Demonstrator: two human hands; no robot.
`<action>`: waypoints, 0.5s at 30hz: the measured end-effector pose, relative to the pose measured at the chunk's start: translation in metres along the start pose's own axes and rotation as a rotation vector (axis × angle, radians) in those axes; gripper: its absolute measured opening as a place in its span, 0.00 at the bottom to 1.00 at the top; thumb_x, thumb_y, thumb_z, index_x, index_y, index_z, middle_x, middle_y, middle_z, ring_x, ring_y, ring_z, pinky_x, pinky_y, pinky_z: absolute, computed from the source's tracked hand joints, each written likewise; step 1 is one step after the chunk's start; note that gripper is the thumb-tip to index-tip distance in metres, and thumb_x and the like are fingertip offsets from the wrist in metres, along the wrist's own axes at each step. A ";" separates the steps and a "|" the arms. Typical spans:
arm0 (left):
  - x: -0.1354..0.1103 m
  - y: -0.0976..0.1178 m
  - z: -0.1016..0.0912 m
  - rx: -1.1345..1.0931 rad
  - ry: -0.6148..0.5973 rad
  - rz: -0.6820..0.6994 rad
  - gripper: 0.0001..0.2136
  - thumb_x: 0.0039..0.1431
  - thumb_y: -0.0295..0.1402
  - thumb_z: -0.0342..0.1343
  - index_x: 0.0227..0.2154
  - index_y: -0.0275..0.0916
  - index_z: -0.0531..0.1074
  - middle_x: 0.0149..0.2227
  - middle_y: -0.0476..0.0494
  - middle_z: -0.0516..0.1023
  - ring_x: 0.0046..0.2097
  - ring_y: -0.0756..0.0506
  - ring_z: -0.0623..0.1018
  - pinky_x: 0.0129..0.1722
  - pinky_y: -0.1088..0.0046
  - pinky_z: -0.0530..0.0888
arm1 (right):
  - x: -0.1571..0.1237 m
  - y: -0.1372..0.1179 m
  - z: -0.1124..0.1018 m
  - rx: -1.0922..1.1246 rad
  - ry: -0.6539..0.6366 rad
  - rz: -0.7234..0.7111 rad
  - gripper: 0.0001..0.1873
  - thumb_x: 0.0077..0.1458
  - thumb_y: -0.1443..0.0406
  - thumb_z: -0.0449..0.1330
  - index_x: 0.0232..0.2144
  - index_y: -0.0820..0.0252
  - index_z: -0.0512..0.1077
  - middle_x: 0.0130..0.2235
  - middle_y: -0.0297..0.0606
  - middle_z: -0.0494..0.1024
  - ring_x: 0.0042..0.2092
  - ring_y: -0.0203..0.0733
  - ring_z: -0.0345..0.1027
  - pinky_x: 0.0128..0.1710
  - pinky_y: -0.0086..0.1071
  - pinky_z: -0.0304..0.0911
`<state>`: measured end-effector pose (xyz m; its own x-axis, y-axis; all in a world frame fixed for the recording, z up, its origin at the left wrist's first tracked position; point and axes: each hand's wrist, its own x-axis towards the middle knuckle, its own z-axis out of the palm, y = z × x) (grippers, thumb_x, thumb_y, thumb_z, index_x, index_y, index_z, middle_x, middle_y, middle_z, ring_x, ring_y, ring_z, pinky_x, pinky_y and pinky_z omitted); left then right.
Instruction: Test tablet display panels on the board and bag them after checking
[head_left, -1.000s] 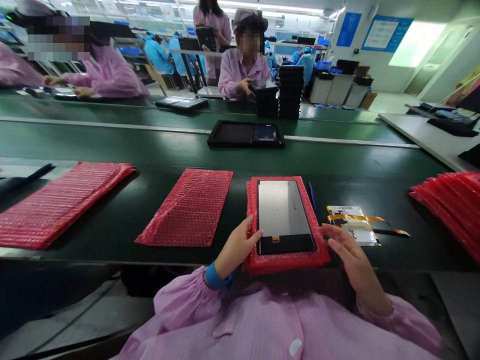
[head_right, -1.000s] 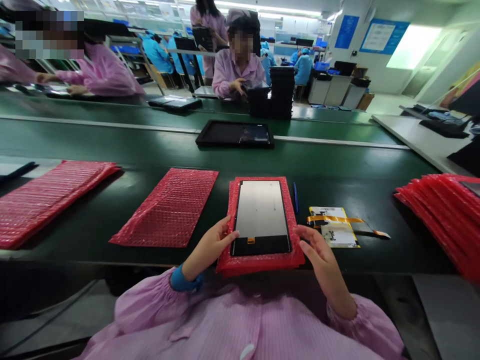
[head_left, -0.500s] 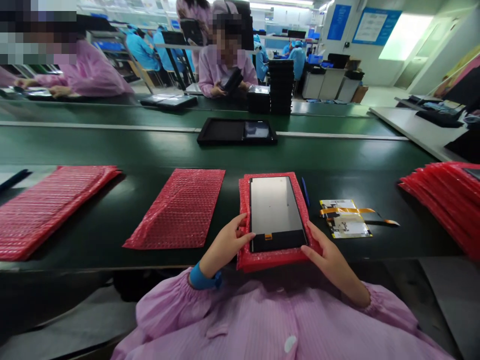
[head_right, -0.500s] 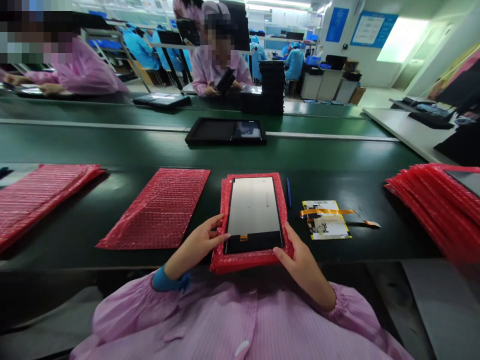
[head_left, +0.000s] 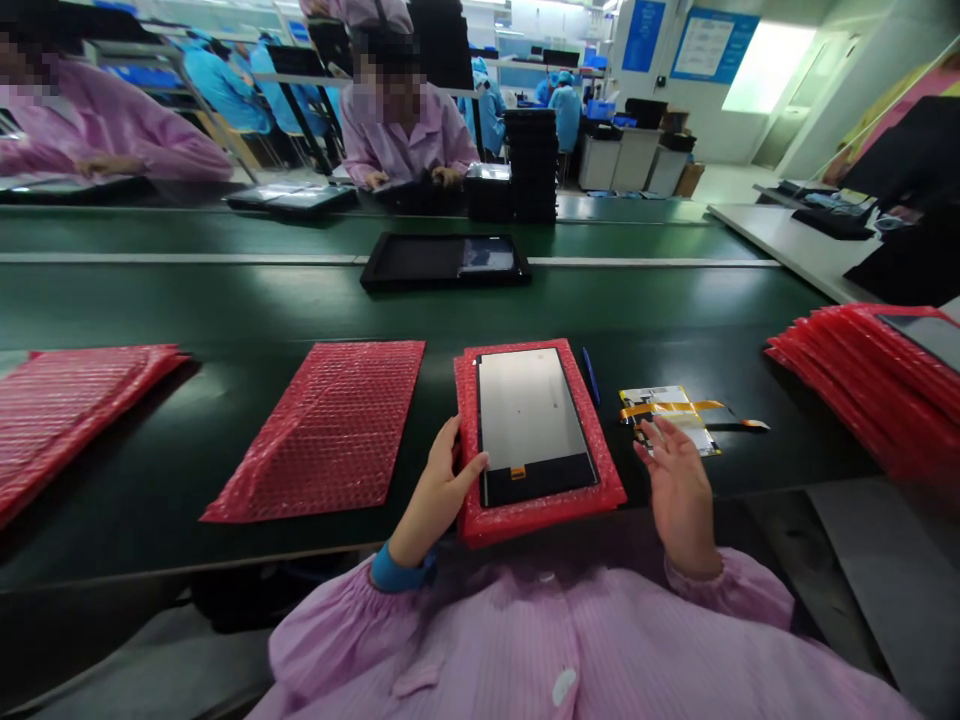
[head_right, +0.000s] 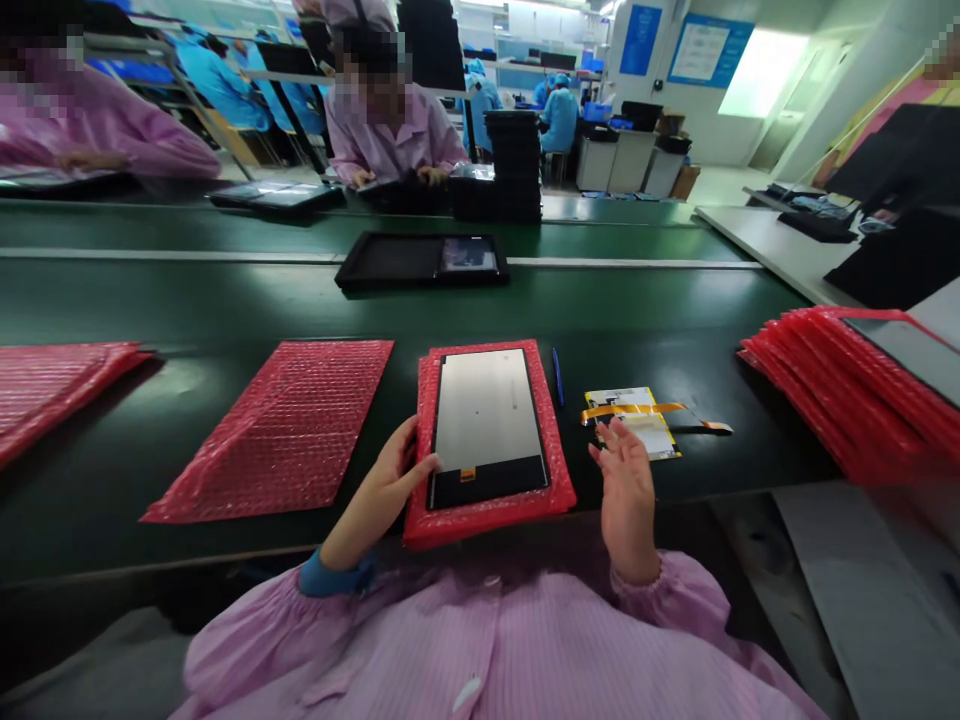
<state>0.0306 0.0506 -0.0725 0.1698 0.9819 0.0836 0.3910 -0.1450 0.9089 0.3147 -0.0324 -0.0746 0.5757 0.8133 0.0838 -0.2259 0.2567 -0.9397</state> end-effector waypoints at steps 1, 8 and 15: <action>0.002 -0.001 0.003 -0.011 -0.015 -0.005 0.35 0.61 0.44 0.53 0.67 0.33 0.54 0.68 0.30 0.57 0.69 0.38 0.59 0.70 0.55 0.54 | 0.007 0.000 -0.001 0.028 0.030 -0.004 0.22 0.56 0.60 0.64 0.52 0.55 0.67 0.63 0.44 0.63 0.63 0.49 0.60 0.57 0.42 0.65; 0.007 -0.005 0.010 -0.069 -0.041 -0.042 0.38 0.61 0.44 0.54 0.69 0.32 0.50 0.70 0.31 0.53 0.71 0.38 0.56 0.71 0.58 0.51 | 0.031 -0.023 0.020 -0.162 -0.184 -0.217 0.29 0.60 0.62 0.59 0.63 0.53 0.62 0.66 0.46 0.59 0.40 0.37 0.72 0.27 0.27 0.64; -0.012 0.034 0.004 -0.193 0.083 -0.003 0.33 0.64 0.51 0.51 0.62 0.31 0.63 0.62 0.28 0.68 0.62 0.36 0.71 0.62 0.57 0.67 | -0.005 -0.026 0.051 -0.545 -0.981 -0.381 0.29 0.62 0.67 0.57 0.64 0.50 0.63 0.66 0.44 0.61 0.32 0.33 0.71 0.30 0.30 0.71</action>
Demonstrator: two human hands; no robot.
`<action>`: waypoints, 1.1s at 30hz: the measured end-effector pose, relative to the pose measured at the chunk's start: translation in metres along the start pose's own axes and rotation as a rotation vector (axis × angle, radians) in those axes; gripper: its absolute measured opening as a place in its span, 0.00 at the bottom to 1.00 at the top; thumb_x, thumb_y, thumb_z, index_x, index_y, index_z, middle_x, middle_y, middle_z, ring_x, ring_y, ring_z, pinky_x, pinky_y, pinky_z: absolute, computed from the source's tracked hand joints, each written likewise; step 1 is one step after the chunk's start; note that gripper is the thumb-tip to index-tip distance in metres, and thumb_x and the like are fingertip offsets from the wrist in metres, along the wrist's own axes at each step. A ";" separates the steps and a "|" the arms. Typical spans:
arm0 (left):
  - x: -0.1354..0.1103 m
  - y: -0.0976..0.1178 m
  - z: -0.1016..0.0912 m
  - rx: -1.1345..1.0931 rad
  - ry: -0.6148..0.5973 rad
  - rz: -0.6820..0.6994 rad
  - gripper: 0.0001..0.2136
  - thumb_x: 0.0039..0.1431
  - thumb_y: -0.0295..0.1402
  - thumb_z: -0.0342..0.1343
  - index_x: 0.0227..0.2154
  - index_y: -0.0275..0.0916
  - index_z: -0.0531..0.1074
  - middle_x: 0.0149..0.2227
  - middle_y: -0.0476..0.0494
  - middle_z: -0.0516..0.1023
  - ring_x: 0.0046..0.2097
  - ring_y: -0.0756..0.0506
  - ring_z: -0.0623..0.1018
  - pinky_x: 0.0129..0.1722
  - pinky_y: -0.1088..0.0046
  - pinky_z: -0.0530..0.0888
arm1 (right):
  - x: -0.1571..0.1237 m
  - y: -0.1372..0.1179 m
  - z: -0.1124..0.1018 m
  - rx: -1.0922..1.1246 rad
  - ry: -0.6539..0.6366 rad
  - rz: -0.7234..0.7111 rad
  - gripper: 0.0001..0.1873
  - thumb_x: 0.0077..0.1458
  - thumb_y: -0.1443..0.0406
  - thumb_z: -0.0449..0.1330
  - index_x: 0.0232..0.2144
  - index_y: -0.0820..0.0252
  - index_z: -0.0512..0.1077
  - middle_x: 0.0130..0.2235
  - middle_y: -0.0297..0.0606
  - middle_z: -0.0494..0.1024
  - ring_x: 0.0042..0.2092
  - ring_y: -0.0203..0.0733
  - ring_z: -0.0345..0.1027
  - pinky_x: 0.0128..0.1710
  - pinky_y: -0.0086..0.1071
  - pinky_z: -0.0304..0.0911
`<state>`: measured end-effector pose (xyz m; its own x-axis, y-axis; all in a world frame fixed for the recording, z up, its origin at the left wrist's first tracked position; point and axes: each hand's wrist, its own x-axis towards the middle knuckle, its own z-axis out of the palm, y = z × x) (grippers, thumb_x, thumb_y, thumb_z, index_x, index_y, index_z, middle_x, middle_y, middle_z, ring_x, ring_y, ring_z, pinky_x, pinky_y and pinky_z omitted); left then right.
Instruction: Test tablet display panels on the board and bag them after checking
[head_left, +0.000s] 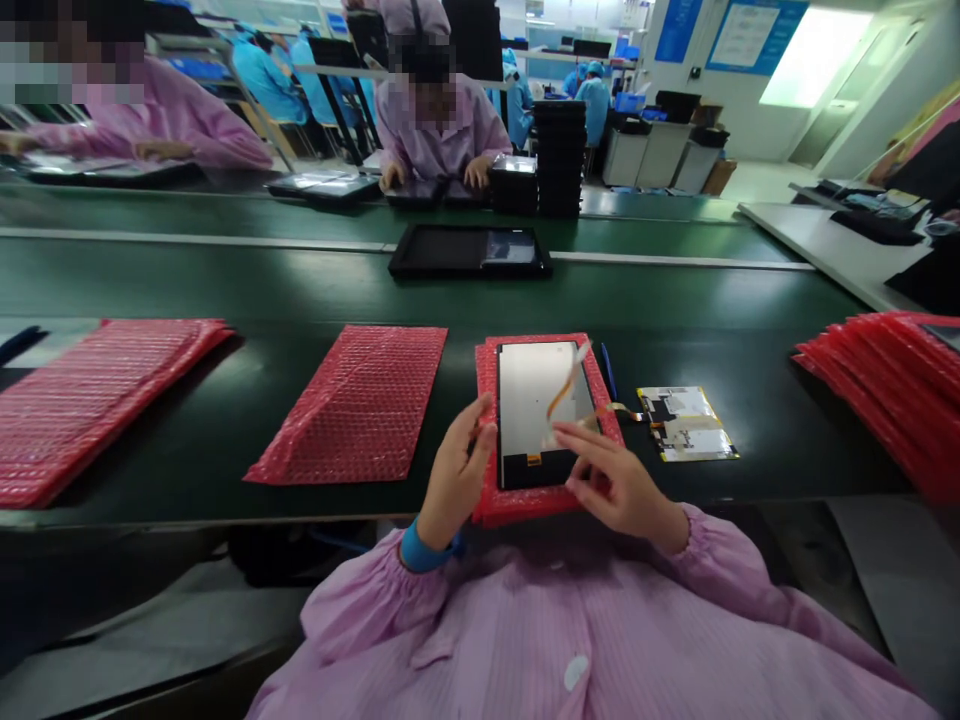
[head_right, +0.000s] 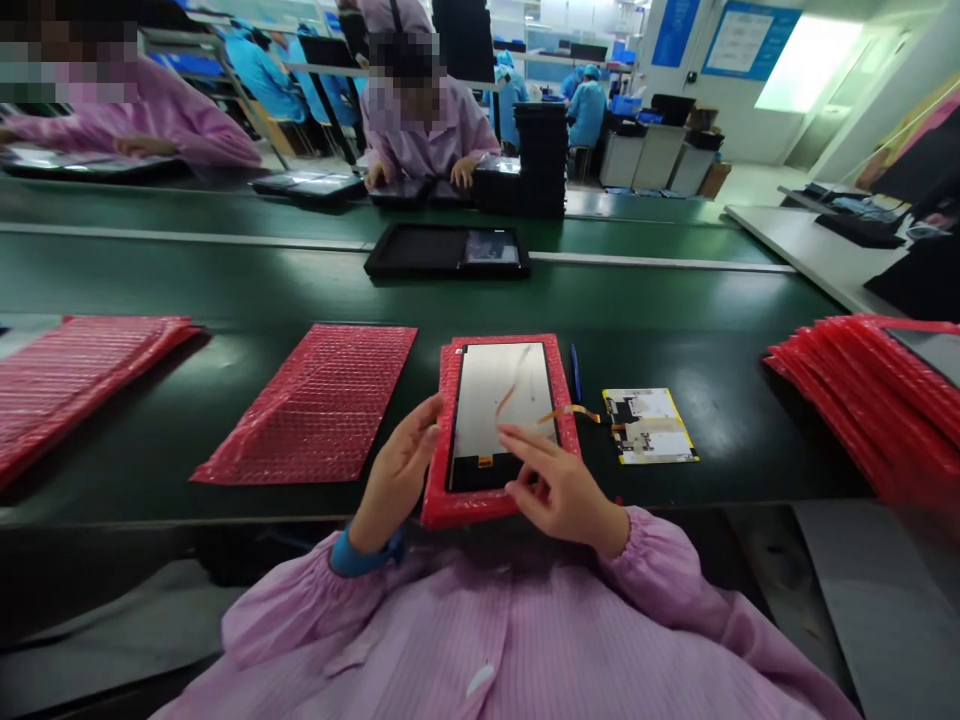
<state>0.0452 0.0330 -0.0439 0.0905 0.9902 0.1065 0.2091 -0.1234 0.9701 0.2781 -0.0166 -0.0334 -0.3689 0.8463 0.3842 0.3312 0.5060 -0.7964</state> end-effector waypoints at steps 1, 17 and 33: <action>-0.002 0.008 -0.001 -0.114 -0.098 -0.080 0.35 0.64 0.55 0.48 0.61 0.30 0.64 0.56 0.28 0.74 0.53 0.37 0.78 0.54 0.59 0.74 | 0.000 -0.001 0.006 -0.046 -0.060 -0.026 0.30 0.62 0.67 0.57 0.65 0.51 0.62 0.66 0.44 0.62 0.33 0.34 0.73 0.33 0.31 0.73; -0.010 0.030 -0.007 0.083 -0.394 -0.154 0.27 0.53 0.38 0.62 0.56 0.33 0.69 0.36 0.43 0.79 0.34 0.47 0.79 0.37 0.71 0.75 | -0.012 -0.009 0.017 -0.097 -0.116 -0.057 0.20 0.65 0.65 0.55 0.58 0.57 0.72 0.59 0.44 0.71 0.59 0.48 0.67 0.58 0.45 0.68; -0.021 0.044 0.042 -0.763 -0.286 -0.355 0.21 0.51 0.45 0.67 0.43 0.36 0.82 0.40 0.41 0.83 0.42 0.46 0.79 0.45 0.75 0.73 | 0.014 -0.020 0.040 0.277 0.142 0.309 0.18 0.62 0.50 0.59 0.36 0.60 0.74 0.34 0.39 0.79 0.34 0.41 0.72 0.32 0.31 0.68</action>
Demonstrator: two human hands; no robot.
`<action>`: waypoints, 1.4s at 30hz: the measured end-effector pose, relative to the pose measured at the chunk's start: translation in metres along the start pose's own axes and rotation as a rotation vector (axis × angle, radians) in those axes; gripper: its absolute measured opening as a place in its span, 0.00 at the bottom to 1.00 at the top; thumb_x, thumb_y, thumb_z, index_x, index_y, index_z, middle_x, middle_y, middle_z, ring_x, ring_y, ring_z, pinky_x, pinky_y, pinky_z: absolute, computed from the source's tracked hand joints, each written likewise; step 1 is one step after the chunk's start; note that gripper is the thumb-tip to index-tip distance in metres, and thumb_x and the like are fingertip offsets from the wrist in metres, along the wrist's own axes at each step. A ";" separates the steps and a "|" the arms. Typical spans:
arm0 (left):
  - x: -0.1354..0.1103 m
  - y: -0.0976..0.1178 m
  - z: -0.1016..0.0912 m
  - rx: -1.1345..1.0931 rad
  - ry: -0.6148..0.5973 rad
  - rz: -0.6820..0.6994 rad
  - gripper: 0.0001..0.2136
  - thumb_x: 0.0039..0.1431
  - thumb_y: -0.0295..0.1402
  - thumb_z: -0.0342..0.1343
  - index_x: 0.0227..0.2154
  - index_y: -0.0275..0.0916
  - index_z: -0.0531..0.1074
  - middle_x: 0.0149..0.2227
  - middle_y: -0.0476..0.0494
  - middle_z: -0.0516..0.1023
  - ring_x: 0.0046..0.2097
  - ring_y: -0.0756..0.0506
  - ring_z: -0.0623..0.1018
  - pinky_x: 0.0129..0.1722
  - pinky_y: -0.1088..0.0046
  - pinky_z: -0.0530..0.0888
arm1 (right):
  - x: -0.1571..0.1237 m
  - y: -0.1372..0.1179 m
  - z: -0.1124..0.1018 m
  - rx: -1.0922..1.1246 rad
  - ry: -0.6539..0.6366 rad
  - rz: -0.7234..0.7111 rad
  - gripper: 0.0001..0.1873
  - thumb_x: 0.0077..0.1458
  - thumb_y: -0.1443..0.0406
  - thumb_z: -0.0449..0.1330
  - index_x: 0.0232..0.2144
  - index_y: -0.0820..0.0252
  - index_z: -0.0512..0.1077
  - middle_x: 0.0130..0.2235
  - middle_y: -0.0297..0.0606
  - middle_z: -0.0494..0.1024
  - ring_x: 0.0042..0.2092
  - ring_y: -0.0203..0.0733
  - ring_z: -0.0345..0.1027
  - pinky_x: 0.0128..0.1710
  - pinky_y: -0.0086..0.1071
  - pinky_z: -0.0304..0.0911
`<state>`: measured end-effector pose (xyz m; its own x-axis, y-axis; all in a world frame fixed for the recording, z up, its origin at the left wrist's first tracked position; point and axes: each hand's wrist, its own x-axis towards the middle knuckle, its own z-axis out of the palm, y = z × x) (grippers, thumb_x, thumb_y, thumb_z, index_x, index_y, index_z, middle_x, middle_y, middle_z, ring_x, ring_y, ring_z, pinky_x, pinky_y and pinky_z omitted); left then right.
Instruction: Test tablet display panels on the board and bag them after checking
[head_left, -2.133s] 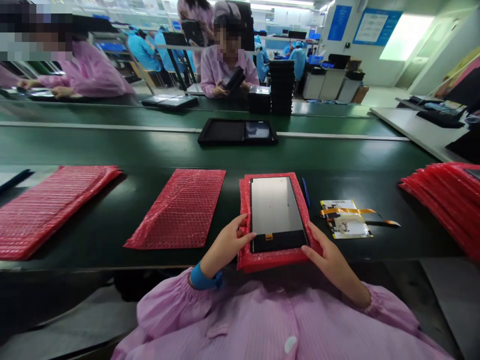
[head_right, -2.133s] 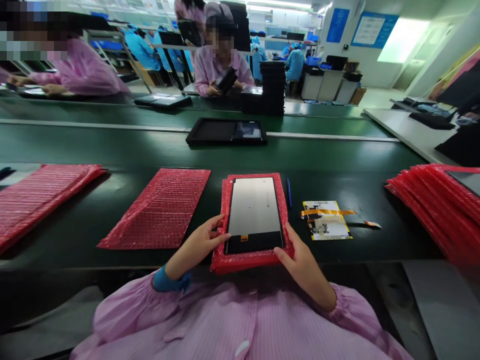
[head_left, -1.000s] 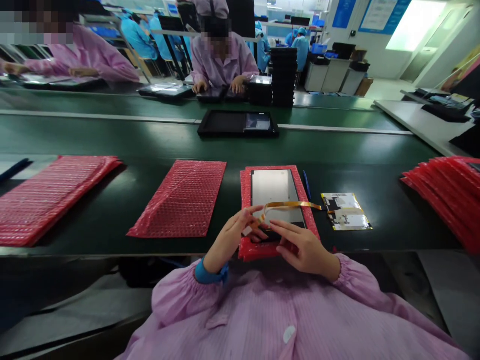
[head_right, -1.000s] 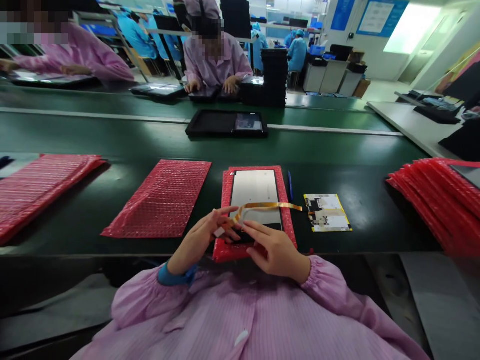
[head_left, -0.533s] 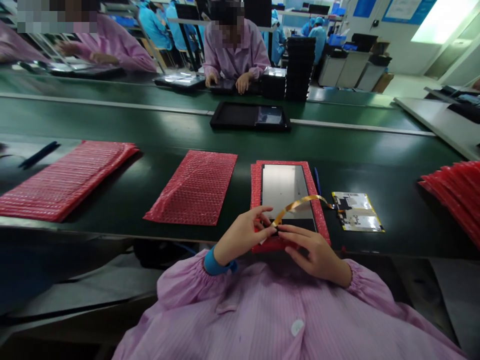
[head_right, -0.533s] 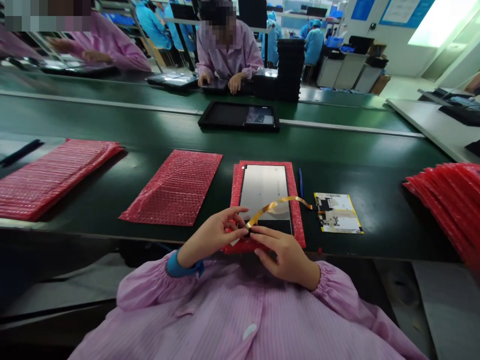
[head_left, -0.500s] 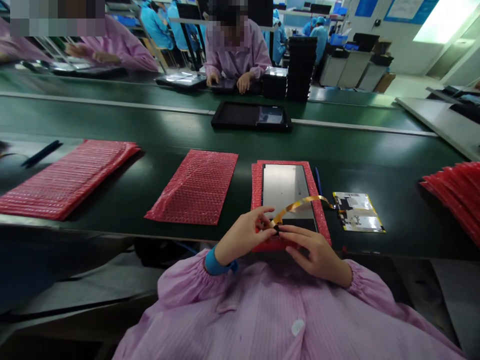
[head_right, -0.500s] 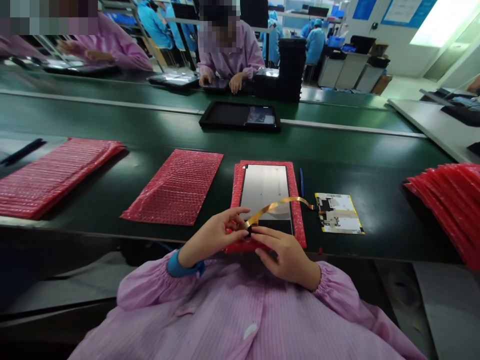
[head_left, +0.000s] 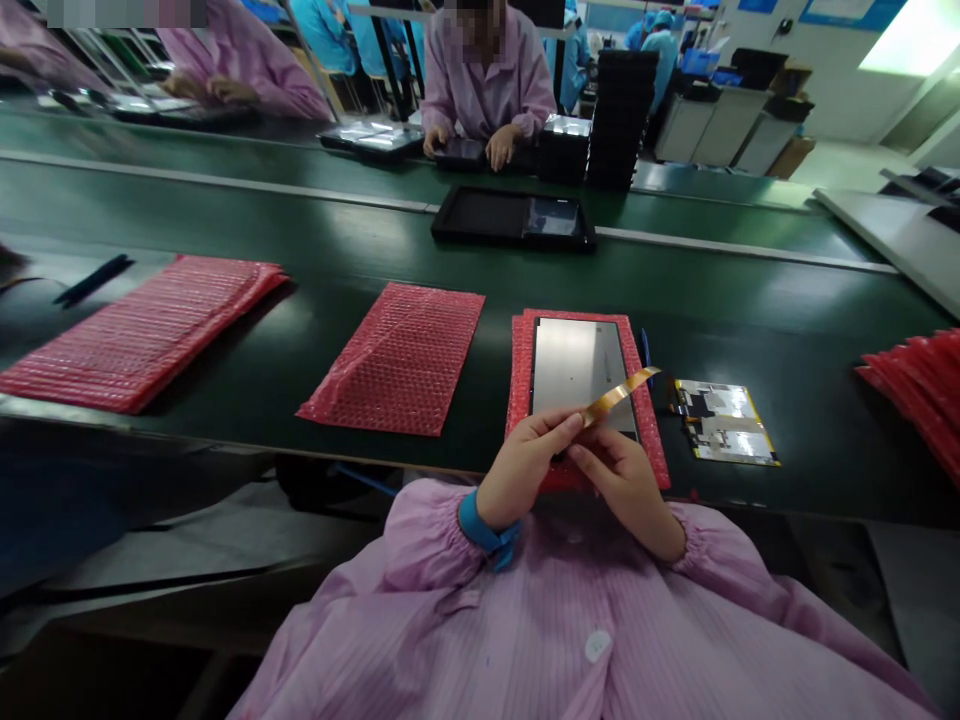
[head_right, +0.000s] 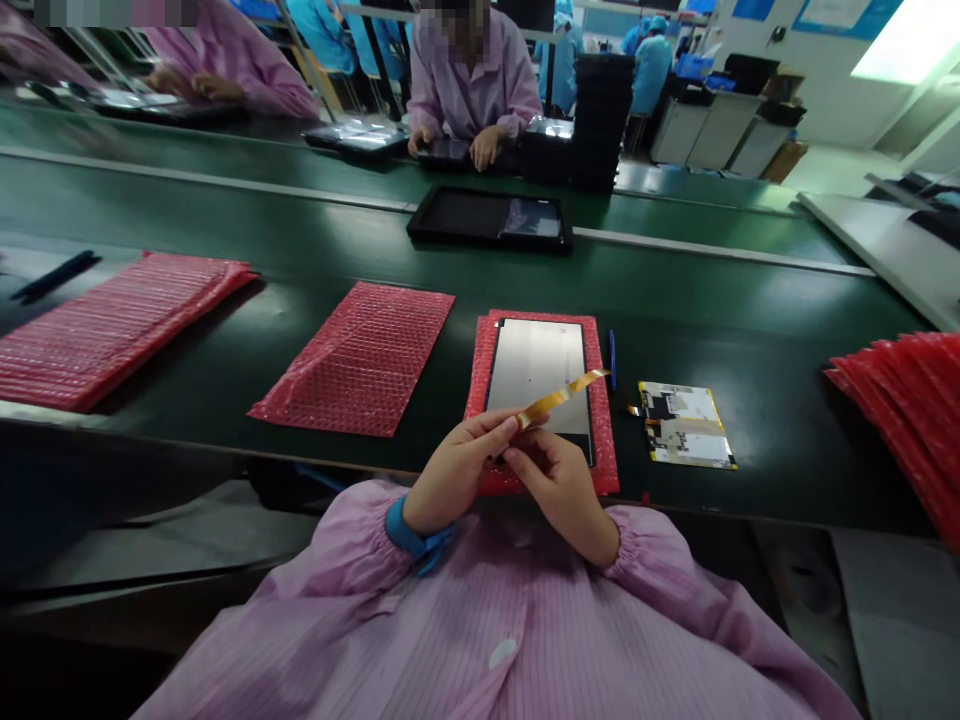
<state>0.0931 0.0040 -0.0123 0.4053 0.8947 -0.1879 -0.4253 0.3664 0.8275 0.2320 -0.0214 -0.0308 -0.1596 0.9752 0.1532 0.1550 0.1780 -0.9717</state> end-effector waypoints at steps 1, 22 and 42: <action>-0.001 -0.001 0.001 -0.012 0.018 -0.008 0.20 0.50 0.44 0.68 0.42 0.36 0.82 0.39 0.42 0.83 0.40 0.47 0.79 0.43 0.75 0.73 | 0.000 0.000 0.002 0.013 0.022 0.000 0.18 0.62 0.51 0.60 0.35 0.59 0.74 0.33 0.38 0.78 0.33 0.41 0.72 0.32 0.31 0.68; 0.027 0.017 0.001 0.011 -0.164 -0.160 0.18 0.55 0.33 0.64 0.48 0.33 0.76 0.39 0.40 0.80 0.39 0.48 0.79 0.38 0.76 0.73 | -0.006 0.010 -0.010 -0.176 -0.105 0.042 0.08 0.57 0.61 0.58 0.30 0.60 0.69 0.25 0.35 0.73 0.25 0.37 0.64 0.24 0.29 0.57; -0.004 -0.014 -0.058 1.235 -0.039 0.502 0.15 0.59 0.31 0.63 0.49 0.42 0.79 0.65 0.36 0.66 0.69 0.33 0.61 0.65 0.45 0.63 | 0.042 0.021 -0.020 -0.166 0.026 0.099 0.14 0.51 0.55 0.64 0.31 0.60 0.76 0.35 0.40 0.80 0.35 0.45 0.74 0.35 0.35 0.68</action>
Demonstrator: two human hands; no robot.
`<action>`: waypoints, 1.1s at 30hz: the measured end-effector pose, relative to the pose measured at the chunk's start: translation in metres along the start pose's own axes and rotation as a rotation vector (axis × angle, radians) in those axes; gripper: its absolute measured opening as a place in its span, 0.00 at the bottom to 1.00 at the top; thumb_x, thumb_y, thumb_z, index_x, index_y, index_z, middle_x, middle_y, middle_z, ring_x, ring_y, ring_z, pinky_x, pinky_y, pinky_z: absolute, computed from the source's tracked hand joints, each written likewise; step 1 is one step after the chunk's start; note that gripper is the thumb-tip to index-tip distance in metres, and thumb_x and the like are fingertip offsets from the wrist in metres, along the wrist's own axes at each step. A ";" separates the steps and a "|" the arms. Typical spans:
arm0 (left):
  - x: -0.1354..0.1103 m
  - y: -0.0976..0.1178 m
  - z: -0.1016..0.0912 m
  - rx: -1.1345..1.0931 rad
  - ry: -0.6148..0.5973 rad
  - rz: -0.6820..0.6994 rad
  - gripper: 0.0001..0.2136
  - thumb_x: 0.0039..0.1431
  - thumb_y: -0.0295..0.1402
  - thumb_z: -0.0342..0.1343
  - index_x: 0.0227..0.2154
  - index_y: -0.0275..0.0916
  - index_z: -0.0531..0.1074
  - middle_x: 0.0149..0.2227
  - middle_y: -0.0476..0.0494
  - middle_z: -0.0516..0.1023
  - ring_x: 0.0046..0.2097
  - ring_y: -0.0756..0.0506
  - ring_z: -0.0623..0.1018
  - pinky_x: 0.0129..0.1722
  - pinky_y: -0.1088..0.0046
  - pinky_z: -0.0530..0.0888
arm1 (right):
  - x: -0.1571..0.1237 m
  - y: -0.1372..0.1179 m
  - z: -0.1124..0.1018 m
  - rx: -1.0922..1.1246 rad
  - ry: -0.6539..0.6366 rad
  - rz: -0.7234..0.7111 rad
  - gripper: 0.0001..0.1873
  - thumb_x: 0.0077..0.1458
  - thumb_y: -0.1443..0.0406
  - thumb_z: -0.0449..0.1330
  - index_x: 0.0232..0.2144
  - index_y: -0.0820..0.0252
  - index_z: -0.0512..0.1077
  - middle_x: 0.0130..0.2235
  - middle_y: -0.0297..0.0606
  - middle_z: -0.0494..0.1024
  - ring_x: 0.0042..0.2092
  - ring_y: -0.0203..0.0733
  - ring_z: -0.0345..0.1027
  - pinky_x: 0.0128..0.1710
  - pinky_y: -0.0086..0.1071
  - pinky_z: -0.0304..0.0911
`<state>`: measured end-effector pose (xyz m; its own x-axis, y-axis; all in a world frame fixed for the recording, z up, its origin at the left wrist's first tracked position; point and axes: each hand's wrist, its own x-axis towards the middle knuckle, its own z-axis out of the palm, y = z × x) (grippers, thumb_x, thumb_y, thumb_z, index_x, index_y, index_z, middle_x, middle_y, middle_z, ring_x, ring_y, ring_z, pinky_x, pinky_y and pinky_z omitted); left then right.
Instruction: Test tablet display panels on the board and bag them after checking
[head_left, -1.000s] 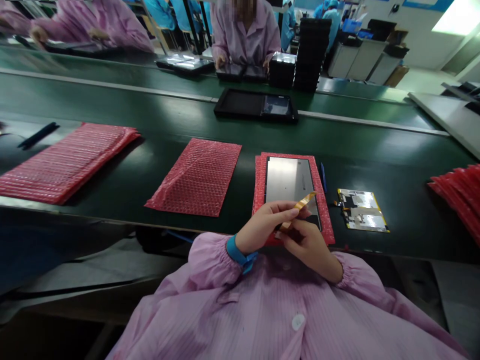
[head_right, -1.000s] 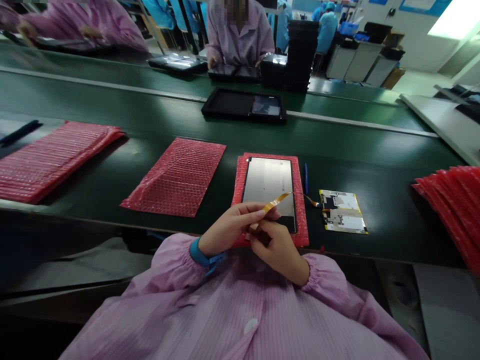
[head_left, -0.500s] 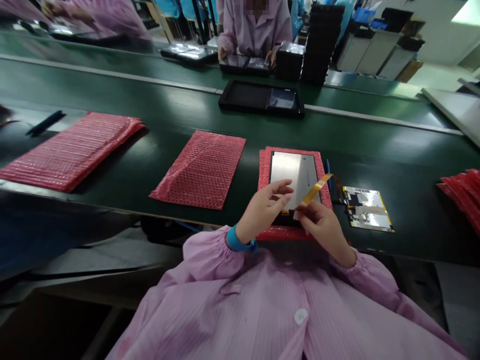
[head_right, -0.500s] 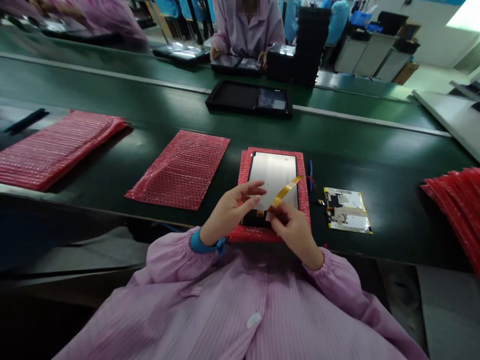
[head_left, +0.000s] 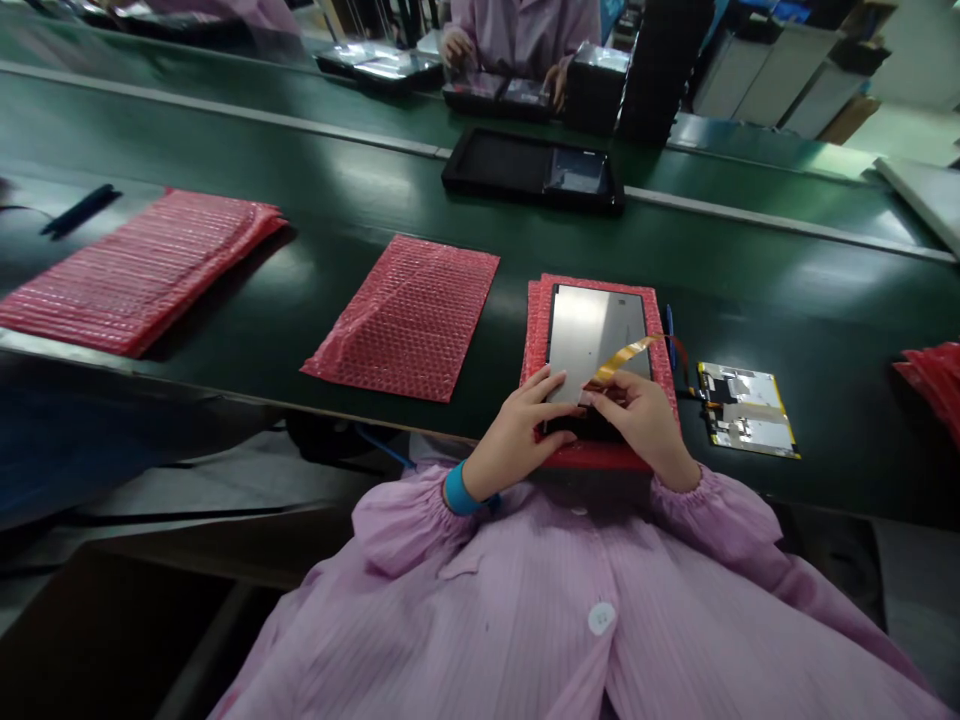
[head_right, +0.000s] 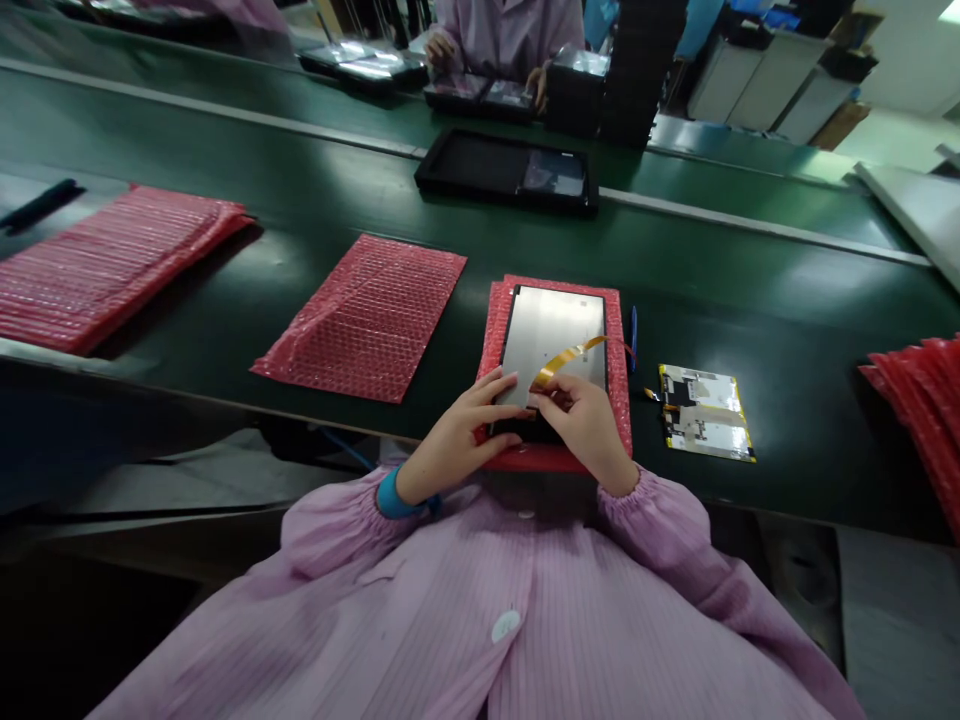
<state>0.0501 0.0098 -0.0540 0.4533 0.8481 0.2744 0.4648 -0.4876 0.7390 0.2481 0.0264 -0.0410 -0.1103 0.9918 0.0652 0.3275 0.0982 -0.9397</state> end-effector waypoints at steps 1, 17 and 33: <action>0.001 -0.001 0.000 -0.022 0.002 -0.003 0.15 0.58 0.31 0.63 0.49 0.42 0.80 0.66 0.36 0.65 0.69 0.33 0.60 0.65 0.45 0.63 | 0.000 0.000 0.000 0.005 0.000 0.006 0.13 0.50 0.55 0.64 0.30 0.60 0.76 0.34 0.40 0.80 0.35 0.45 0.74 0.36 0.35 0.68; -0.008 -0.019 0.007 -0.108 0.135 0.211 0.07 0.60 0.30 0.62 0.40 0.41 0.82 0.61 0.38 0.71 0.67 0.37 0.64 0.62 0.50 0.69 | 0.001 -0.009 -0.002 -0.035 -0.108 0.072 0.13 0.50 0.56 0.62 0.31 0.60 0.75 0.34 0.39 0.81 0.36 0.45 0.77 0.37 0.34 0.70; -0.010 -0.016 0.006 -0.063 0.148 0.205 0.06 0.61 0.30 0.61 0.39 0.41 0.82 0.60 0.38 0.73 0.66 0.38 0.66 0.62 0.50 0.70 | 0.001 -0.003 -0.004 -0.036 -0.157 0.038 0.12 0.54 0.56 0.61 0.34 0.59 0.75 0.35 0.39 0.80 0.38 0.47 0.76 0.40 0.38 0.70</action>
<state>0.0429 0.0080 -0.0726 0.4149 0.7565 0.5055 0.3245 -0.6421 0.6946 0.2507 0.0275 -0.0368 -0.2415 0.9700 -0.0259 0.3674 0.0668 -0.9276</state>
